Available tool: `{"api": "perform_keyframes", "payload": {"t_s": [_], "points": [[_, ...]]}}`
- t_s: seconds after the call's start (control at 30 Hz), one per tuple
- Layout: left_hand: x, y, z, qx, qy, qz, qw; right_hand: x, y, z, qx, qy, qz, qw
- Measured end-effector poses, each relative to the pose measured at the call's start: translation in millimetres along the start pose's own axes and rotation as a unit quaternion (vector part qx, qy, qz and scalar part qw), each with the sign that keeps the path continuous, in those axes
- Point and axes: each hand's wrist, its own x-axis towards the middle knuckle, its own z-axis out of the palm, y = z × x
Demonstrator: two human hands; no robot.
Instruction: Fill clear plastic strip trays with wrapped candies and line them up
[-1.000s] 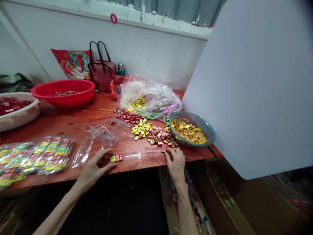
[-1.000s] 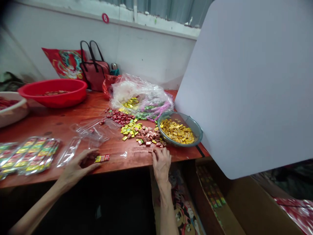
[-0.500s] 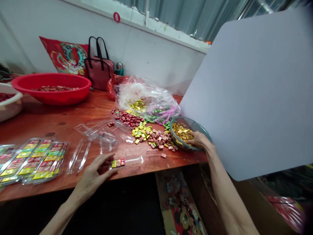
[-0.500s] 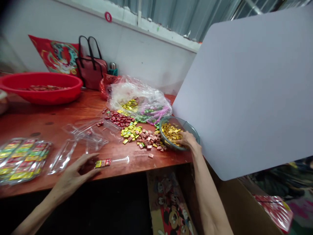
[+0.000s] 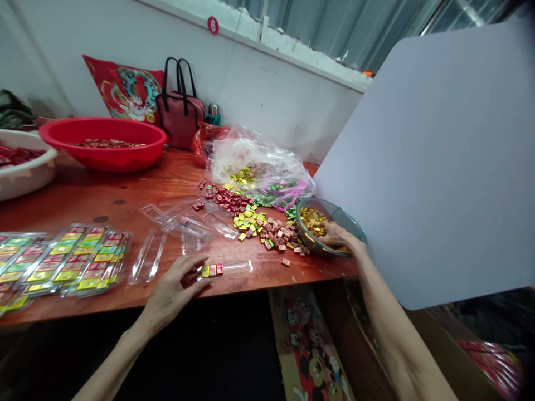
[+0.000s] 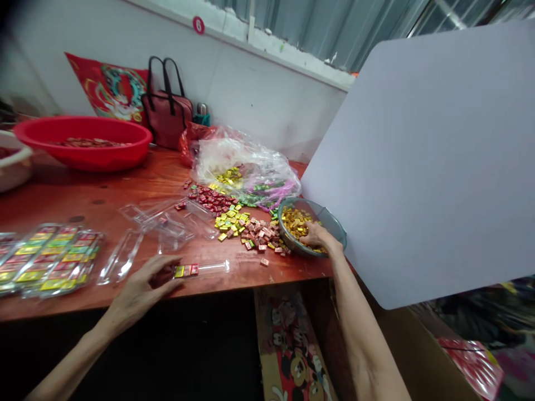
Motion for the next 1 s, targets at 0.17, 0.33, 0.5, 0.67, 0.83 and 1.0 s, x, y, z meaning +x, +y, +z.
{"api": "perform_keyframes", "payload": {"t_s": [0.17,0.33,0.5,0.67,0.83,1.0], "points": [[-1,2,1.0,0.015,0.005,0.004,1.000,-1,-2,1,-0.005,-0.011,-0.002,1.000],[0,0,3.1,0.065,0.017,0.034,0.997,-1,-1,1,-0.011,-0.014,0.007,1.000],[2,-5,6.1,0.102,0.028,0.063,0.992,2,1,2,-0.009,-0.022,0.008,1.000],[2,-7,7.2,0.113,0.022,0.067,0.991,2,3,1,-0.005,-0.022,0.005,1.000],[0,-5,6.1,0.128,0.019,0.071,0.989,8,-2,1,0.027,-0.037,-0.003,0.999],[1,-7,5.6,0.131,0.026,0.081,0.988,6,-3,0,0.091,-0.013,0.002,0.996]]}}
